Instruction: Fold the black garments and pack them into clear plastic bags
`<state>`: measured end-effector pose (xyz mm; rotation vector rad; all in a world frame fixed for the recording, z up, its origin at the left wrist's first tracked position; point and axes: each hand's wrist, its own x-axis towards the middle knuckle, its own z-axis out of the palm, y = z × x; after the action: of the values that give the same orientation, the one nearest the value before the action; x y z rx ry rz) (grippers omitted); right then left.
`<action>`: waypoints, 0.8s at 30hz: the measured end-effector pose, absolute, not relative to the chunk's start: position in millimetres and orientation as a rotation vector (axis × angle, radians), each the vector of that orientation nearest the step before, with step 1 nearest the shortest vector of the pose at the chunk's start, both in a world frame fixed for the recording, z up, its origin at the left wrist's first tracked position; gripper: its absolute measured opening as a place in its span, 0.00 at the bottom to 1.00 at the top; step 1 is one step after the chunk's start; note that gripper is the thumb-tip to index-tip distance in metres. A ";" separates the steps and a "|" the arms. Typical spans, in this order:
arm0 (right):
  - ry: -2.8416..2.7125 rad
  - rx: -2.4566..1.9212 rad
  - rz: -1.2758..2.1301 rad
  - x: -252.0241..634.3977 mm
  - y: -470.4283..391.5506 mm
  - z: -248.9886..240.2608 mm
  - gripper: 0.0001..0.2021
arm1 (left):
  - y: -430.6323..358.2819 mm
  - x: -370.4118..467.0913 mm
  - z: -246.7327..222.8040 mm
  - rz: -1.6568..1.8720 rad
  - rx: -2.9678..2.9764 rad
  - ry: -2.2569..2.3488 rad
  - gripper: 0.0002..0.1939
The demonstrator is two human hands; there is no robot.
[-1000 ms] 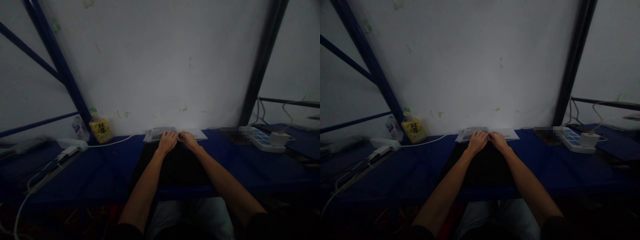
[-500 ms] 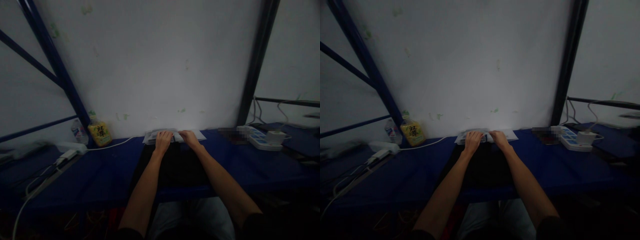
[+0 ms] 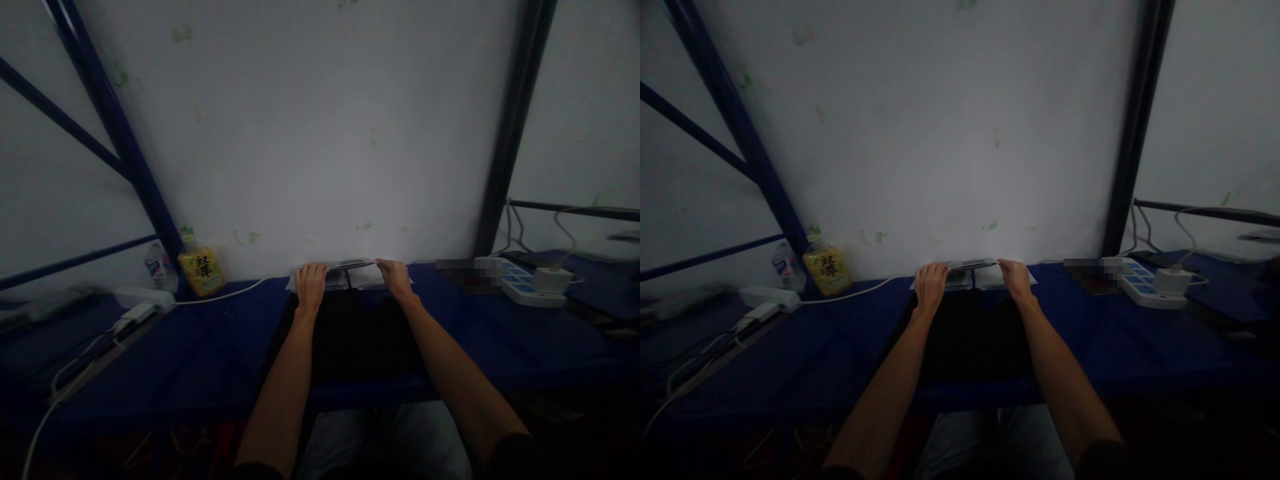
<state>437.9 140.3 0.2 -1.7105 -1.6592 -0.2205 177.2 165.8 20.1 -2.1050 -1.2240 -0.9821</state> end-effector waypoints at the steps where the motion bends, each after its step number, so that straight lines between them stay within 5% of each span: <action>1: -1.636 -1.736 -0.241 438.9 139.7 0.1 0.18 | 166.9 176.3 19.6 -0.992 -2.099 -1.229 0.14; 13: -1.544 -1.689 -0.148 448.7 141.0 2.9 0.19 | 180.2 178.7 7.8 -1.086 -2.250 -1.234 0.10; 24: -2.090 -1.563 -0.234 403.1 133.3 8.5 0.16 | 174.9 199.0 6.7 -0.992 -2.435 -1.061 0.09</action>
<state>403.1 133.3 8.5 -1.5630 -2.0903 -0.2343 199.0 174.9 6.7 -2.4351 -1.0609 -0.9918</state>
